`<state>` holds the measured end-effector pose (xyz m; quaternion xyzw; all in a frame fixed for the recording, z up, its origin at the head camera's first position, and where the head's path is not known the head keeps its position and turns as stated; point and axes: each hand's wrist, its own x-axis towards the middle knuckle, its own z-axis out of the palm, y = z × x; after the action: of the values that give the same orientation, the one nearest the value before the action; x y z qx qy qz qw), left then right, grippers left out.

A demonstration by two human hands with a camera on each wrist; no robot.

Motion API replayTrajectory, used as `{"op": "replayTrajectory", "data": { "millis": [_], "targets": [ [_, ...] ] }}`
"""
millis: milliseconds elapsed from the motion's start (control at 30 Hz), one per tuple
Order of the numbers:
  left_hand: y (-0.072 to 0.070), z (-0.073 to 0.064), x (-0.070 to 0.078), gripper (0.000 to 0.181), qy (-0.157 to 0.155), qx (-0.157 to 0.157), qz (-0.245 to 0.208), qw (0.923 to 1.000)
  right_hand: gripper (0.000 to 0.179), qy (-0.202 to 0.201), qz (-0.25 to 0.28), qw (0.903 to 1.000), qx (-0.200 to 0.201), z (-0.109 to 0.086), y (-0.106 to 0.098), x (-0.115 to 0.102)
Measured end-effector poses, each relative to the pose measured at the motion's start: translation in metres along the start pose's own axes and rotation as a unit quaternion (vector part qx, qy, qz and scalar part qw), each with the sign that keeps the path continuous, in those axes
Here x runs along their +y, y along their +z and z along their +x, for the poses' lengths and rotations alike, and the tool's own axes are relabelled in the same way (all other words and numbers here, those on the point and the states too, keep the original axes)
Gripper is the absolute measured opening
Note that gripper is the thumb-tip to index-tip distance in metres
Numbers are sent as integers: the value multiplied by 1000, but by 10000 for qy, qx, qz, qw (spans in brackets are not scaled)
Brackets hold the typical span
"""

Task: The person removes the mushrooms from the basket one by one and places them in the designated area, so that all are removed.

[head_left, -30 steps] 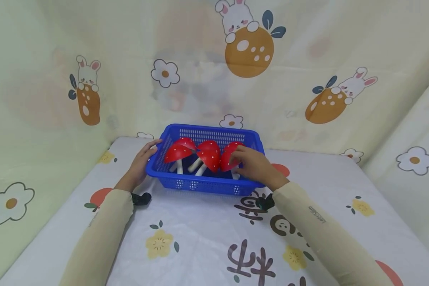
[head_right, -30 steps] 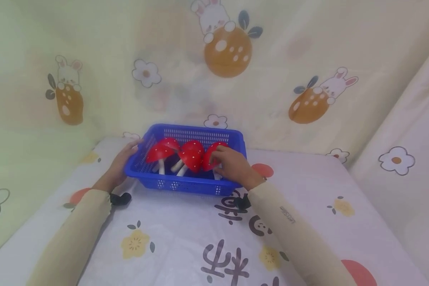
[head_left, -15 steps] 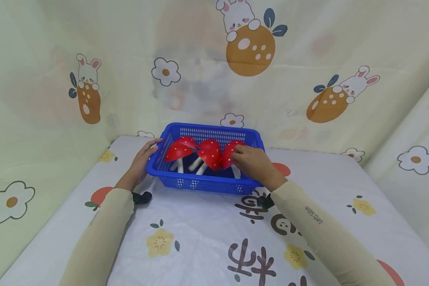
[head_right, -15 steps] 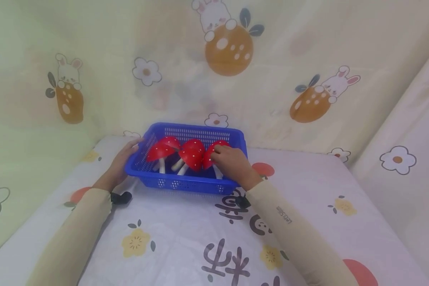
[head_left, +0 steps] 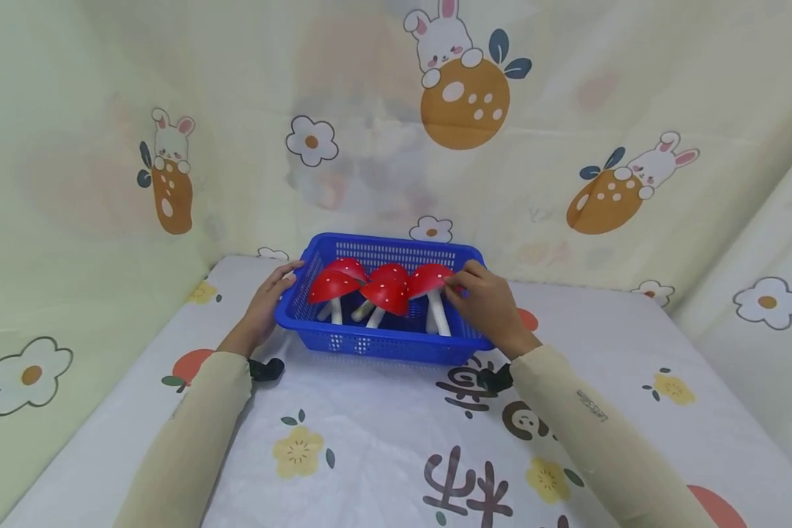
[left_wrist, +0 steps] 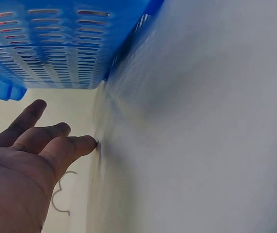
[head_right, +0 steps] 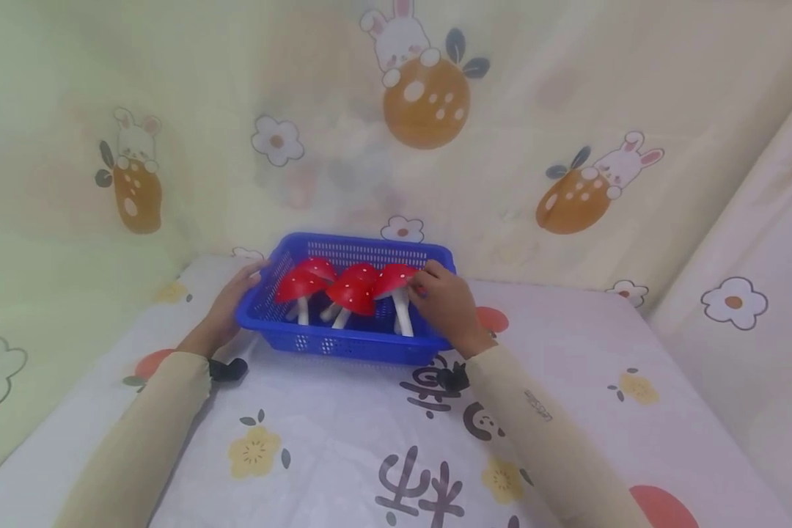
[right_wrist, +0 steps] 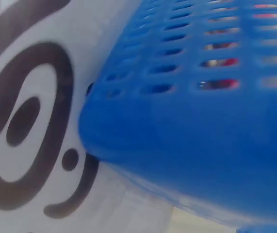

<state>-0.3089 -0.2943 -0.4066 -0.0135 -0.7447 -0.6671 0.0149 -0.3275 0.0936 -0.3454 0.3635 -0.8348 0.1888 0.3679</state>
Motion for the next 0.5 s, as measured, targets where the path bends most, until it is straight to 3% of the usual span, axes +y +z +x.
{"op": "replayTrajectory", "data": {
  "millis": [233, 367, 500],
  "targets": [
    [0, 0, -2, 46, -19, -6, -76, 10000, 6, 690, 582, 9904, 1045, 1, -14, 17],
    [0, 1, -2, 47, -23, -34, -22, 10000, 8, 1021, 368, 9860, 1265, 5, -26, 36],
    [1, 1, -2, 47, -53, -40, -35, 10000, 8, 1382, -51, 9832, 1189, 1, -33, 63]
  ]
}}
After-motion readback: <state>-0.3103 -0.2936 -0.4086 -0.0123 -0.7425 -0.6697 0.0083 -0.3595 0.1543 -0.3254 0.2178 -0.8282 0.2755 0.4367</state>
